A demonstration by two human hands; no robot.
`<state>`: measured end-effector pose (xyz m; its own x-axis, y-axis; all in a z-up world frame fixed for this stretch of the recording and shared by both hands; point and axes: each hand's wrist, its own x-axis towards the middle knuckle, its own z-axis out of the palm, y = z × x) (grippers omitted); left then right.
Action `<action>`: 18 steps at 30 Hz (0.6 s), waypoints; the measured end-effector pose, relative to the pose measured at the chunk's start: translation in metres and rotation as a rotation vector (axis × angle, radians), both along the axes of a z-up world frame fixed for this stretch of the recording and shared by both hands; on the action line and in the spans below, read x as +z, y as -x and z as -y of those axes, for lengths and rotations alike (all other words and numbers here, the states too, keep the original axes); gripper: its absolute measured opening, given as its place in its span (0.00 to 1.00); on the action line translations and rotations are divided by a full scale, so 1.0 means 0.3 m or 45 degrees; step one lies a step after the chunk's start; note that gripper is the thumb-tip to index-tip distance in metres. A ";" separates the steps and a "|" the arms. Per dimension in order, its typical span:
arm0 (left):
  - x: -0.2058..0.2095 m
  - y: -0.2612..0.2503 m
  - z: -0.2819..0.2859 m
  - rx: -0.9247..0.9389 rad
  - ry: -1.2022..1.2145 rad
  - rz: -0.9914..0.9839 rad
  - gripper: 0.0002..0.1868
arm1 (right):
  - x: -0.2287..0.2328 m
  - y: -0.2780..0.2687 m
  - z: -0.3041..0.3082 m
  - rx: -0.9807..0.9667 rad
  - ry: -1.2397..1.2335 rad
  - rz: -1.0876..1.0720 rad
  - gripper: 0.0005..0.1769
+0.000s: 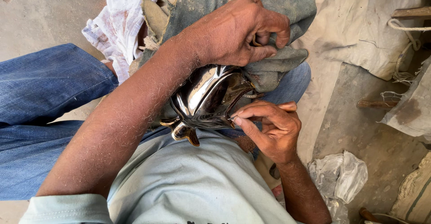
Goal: The person holds a shiny metallic object and uses a small tool to polish or clean its surface. The person rotates the object to access different areas and continues the polishing process throughout the clip.
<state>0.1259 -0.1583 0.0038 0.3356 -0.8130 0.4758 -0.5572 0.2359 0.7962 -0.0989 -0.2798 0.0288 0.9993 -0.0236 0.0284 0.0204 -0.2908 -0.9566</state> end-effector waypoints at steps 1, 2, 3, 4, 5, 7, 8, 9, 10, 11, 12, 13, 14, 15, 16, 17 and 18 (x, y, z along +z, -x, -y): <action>-0.001 0.000 0.001 0.002 0.006 0.004 0.12 | 0.001 0.000 -0.001 0.013 -0.009 0.023 0.09; -0.002 0.000 0.002 0.002 0.004 0.002 0.12 | 0.002 -0.001 -0.001 0.027 -0.018 0.046 0.09; -0.003 -0.001 0.002 0.002 0.002 -0.001 0.12 | 0.001 -0.001 -0.001 0.020 -0.011 0.031 0.09; -0.004 -0.001 0.002 0.002 -0.001 -0.004 0.12 | 0.000 -0.002 -0.001 0.013 -0.004 0.016 0.09; -0.005 -0.001 0.001 0.007 0.009 0.002 0.12 | -0.002 -0.002 0.000 0.005 0.003 0.002 0.09; -0.007 -0.001 0.002 0.019 0.030 0.016 0.12 | -0.005 0.001 -0.001 0.001 0.005 0.021 0.09; -0.006 -0.002 0.002 0.010 0.015 -0.003 0.12 | -0.005 0.003 -0.002 -0.001 0.006 0.031 0.09; -0.006 -0.004 0.003 0.001 0.000 -0.021 0.12 | -0.006 0.004 -0.002 -0.029 0.013 -0.008 0.09; -0.005 -0.005 0.003 -0.009 -0.015 -0.038 0.12 | -0.006 0.005 -0.002 -0.056 0.020 -0.047 0.09; -0.005 -0.004 0.002 0.000 -0.009 -0.035 0.12 | -0.006 0.006 -0.002 -0.083 0.025 -0.087 0.09; -0.005 -0.003 0.001 0.009 -0.004 -0.032 0.12 | -0.007 0.006 -0.003 -0.066 -0.024 -0.065 0.09; -0.006 -0.001 0.000 0.017 0.002 -0.031 0.12 | -0.008 0.007 -0.004 -0.051 -0.074 -0.045 0.08; -0.006 0.000 -0.001 0.021 0.015 -0.017 0.12 | -0.010 0.008 -0.004 -0.035 -0.125 -0.025 0.08; -0.007 0.001 -0.001 0.026 0.028 -0.002 0.12 | -0.011 0.007 -0.002 -0.031 -0.106 -0.022 0.08; -0.007 0.001 0.000 0.030 0.042 0.013 0.12 | -0.012 0.006 0.001 -0.026 -0.087 -0.019 0.08; -0.007 0.001 0.000 0.024 0.031 0.005 0.12 | -0.012 0.005 0.003 -0.021 -0.068 -0.016 0.08; -0.008 0.001 0.001 0.018 0.020 -0.003 0.12 | -0.013 0.004 0.005 -0.022 -0.024 -0.021 0.08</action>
